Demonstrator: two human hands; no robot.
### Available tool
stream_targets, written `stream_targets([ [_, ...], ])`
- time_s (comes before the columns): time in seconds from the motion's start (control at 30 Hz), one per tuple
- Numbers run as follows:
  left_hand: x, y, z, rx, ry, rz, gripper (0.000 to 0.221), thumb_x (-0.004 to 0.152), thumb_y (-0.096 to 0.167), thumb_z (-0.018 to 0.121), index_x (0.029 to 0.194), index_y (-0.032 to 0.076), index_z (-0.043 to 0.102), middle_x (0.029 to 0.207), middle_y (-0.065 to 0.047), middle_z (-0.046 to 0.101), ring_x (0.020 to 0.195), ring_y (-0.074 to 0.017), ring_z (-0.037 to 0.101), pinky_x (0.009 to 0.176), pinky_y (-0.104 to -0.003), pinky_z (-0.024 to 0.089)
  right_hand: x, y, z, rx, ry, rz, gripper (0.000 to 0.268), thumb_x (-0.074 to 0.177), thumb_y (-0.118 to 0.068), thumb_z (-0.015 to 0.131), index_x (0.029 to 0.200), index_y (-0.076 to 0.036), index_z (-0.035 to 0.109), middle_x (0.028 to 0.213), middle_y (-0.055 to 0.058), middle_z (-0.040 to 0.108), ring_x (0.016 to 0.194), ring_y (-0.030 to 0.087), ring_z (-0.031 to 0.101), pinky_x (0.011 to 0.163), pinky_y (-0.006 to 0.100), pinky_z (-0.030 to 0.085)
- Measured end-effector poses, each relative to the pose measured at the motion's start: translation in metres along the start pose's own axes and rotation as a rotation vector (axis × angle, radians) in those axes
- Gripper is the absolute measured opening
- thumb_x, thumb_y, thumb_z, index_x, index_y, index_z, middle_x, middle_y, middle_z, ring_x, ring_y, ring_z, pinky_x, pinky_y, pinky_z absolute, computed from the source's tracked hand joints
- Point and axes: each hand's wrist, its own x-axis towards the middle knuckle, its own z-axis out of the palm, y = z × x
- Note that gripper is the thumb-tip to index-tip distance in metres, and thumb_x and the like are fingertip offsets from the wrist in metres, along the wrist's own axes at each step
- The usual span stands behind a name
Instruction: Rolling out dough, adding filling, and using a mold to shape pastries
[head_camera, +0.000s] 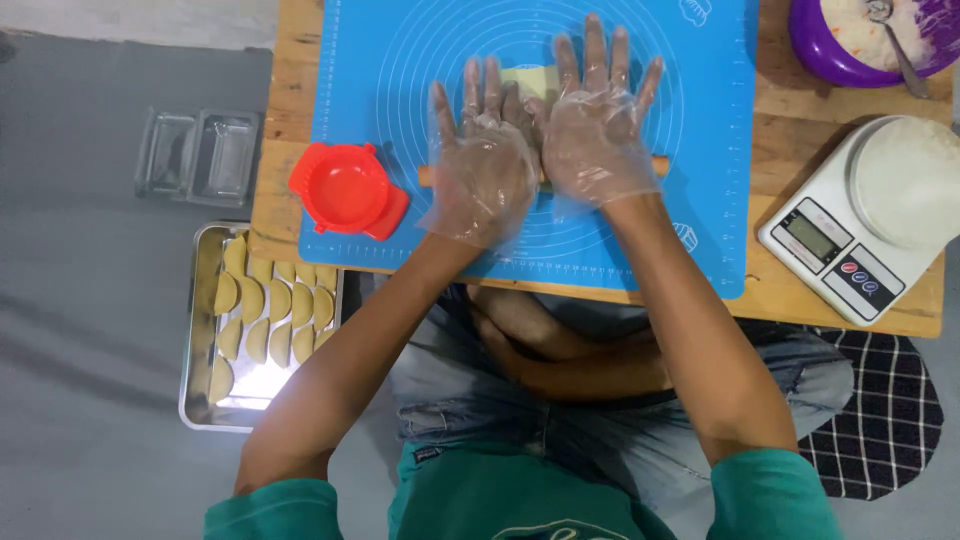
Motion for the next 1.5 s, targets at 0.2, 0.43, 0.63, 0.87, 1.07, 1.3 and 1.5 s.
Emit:
stream_targets([
  [0.2,-0.017,-0.004,-0.021,-0.117,-0.025,0.007,0.066,0.107,0.037,0.025,0.166,0.01,0.014,0.173,-0.015,0.006,0.158,-0.0351,-0.003,0.126,-0.067,0.0,-0.016,-0.003,0.0,-0.009,0.02,0.005,0.071,0.111,-0.053,0.016,0.17,-0.015,0.01,0.172,0.015,-0.004,0.16,0.041,-0.002,0.12,0.072,-0.007],
  [0.43,-0.03,-0.006,-0.025,-0.175,-0.026,0.03,0.065,0.105,0.031,0.023,0.165,0.007,0.015,0.172,-0.016,0.005,0.158,-0.0349,-0.003,0.126,-0.063,-0.001,-0.026,0.002,0.011,0.003,0.107,-0.109,0.073,0.11,-0.057,0.015,0.17,-0.015,0.013,0.174,0.015,0.003,0.16,0.041,0.002,0.119,0.073,-0.006],
  [0.63,-0.039,-0.004,-0.023,-0.15,0.017,0.031,0.065,0.105,0.03,0.027,0.164,0.006,0.018,0.172,-0.017,0.007,0.158,-0.0352,-0.002,0.126,-0.063,0.001,-0.037,-0.001,0.003,-0.029,0.099,-0.127,0.072,0.109,-0.055,0.016,0.169,-0.015,0.009,0.174,0.016,0.0,0.16,0.043,0.001,0.119,0.073,-0.006],
  [0.87,-0.08,0.003,-0.057,-0.944,0.19,-0.171,0.053,0.11,0.022,0.039,0.158,-0.001,0.04,0.17,-0.019,0.023,0.158,-0.0382,0.012,0.129,-0.053,0.003,-0.071,-0.011,-0.013,0.047,0.176,-0.118,0.07,0.105,-0.042,0.052,0.163,-0.008,0.035,0.172,0.02,0.018,0.156,0.047,0.019,0.117,0.076,0.005],
  [1.07,-0.116,-0.052,-0.028,-0.815,0.517,-0.073,0.035,0.108,0.024,0.052,0.139,0.011,0.064,0.163,-0.013,0.041,0.153,-0.0288,0.035,0.127,-0.047,0.023,-0.13,-0.001,-0.03,0.117,0.399,-0.422,0.041,0.091,-0.045,0.073,0.123,-0.021,0.073,0.137,0.013,0.058,0.126,0.037,0.058,0.099,0.054,0.045],
  [1.3,-0.11,-0.074,-0.032,-0.812,0.676,-0.096,0.032,0.109,0.014,0.053,0.138,0.006,0.061,0.157,-0.016,0.048,0.146,-0.0384,0.045,0.123,-0.054,0.03,-0.136,0.014,-0.016,0.083,0.448,-0.583,0.021,0.089,-0.032,0.073,0.108,-0.023,0.074,0.106,0.004,0.067,0.097,0.028,0.069,0.081,0.045,0.055],
  [1.5,-0.038,-0.077,-0.048,-0.602,1.05,0.015,0.044,0.105,0.015,0.07,0.146,0.011,0.053,0.153,-0.012,0.053,0.142,-0.0357,0.052,0.123,-0.059,0.035,-0.095,0.021,-0.013,-0.075,0.617,-0.479,0.019,0.084,-0.028,0.083,0.096,-0.02,0.071,0.092,0.002,0.064,0.079,0.028,0.063,0.062,0.043,0.05],
])
